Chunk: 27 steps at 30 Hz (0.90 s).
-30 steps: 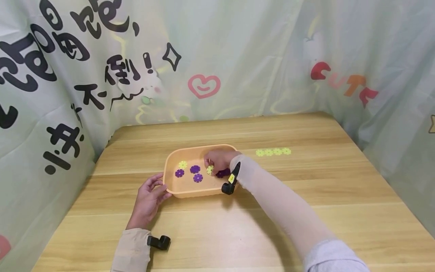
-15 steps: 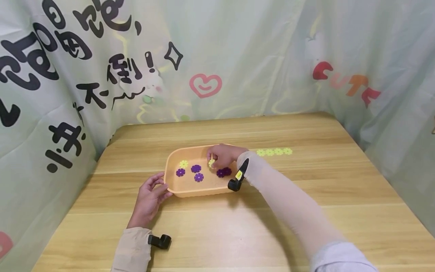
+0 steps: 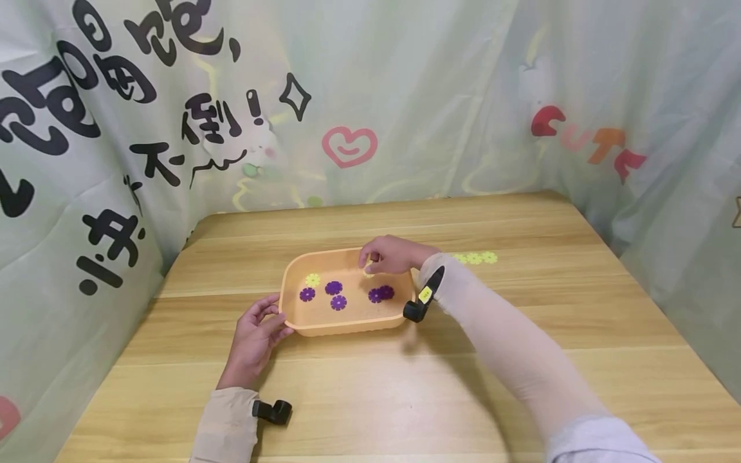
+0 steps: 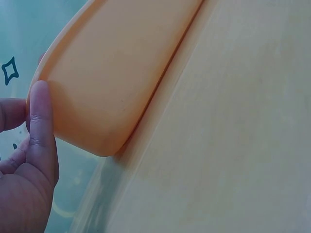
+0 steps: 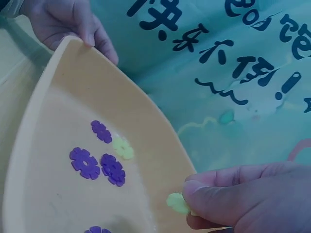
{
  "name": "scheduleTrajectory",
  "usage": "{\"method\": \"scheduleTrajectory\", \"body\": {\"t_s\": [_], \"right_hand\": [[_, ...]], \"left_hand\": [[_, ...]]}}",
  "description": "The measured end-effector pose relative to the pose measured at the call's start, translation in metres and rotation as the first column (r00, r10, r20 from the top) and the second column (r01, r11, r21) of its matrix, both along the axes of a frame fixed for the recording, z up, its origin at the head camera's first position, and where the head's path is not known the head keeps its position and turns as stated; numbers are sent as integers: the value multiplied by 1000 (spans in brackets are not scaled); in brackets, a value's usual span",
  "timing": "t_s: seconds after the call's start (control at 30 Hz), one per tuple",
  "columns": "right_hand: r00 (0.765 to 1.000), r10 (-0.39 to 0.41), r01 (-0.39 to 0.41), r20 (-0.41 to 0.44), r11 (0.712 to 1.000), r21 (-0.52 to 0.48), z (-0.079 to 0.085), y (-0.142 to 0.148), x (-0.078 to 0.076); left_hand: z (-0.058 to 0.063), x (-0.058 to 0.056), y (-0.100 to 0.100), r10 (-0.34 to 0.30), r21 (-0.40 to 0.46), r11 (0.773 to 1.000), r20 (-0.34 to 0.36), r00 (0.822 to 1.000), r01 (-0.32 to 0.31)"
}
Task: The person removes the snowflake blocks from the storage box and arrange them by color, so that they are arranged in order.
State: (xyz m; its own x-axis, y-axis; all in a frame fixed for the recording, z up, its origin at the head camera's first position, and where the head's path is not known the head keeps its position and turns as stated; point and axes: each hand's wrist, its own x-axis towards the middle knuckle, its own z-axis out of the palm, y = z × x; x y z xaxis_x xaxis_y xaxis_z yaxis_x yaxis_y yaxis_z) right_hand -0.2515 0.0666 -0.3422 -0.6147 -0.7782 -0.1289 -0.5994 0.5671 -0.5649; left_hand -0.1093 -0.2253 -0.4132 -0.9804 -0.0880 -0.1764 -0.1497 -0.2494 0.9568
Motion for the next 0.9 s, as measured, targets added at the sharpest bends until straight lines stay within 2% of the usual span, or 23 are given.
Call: {"method": "scheduleTrajectory", "body": {"t_s": [0.2,0.37,0.6,0.9], "right_hand": [[999,-32,31,-5,995,-93,0,17,-1],[994,-105,106,15,975,-195,-3,35,1],[973,-225,227,41,925,-305,-10,57,7],[947,-293,321,133,851,-415,-20,75,15]], "left_hand": [[2,-1,1,3,1,1000,-2,1000,-3],[3,-1,3,0,1,1000,-4,1000,0],[2,-2,4,-4,4,1000,-1,1000,4],[3,0,3,-2,-3,1000,25,1000,2]]}}
